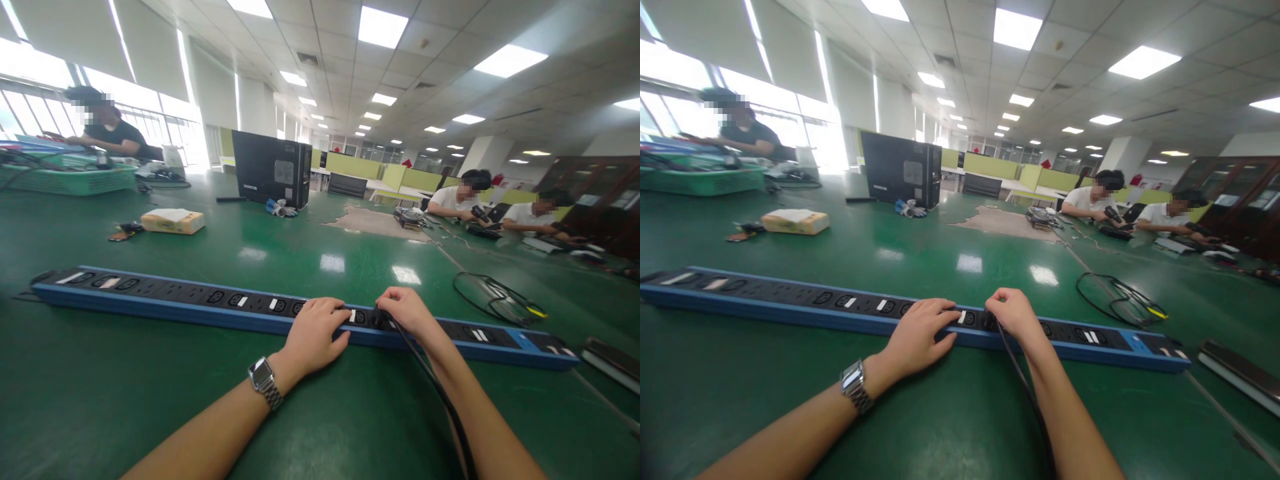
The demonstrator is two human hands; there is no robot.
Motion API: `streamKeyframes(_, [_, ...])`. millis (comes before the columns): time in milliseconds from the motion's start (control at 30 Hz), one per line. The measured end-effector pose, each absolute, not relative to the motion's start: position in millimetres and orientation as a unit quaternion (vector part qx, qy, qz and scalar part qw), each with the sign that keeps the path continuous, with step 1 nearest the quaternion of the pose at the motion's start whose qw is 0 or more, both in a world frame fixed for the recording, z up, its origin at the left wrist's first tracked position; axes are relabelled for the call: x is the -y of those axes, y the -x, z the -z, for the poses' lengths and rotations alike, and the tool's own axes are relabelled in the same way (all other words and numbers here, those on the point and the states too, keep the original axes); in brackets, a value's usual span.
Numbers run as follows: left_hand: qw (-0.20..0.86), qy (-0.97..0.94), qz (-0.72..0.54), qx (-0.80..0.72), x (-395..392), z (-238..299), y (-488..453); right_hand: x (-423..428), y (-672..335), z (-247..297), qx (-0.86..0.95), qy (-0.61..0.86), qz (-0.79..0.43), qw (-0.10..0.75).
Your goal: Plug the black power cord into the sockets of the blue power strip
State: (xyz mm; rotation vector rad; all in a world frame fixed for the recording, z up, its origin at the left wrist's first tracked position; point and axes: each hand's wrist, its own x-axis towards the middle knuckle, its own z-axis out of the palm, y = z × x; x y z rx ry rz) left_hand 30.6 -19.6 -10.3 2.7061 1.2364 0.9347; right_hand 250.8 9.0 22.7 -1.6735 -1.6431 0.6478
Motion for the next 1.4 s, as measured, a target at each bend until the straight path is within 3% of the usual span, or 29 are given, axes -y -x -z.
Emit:
streamKeyframes(600, [0.01, -0.871, -0.297, -0.392, 19.7, 9.3, -29.5, -3.0, -261.7, -20.3, 0.661, 0.613, -0.269, 0.339])
streamKeyframes(1400, [0.0, -0.875, -0.287, -0.389, 20.0, 10.4, -30.0, 5.8, -248.6, -17.1, 0.668, 0.642, -0.197, 0.32])
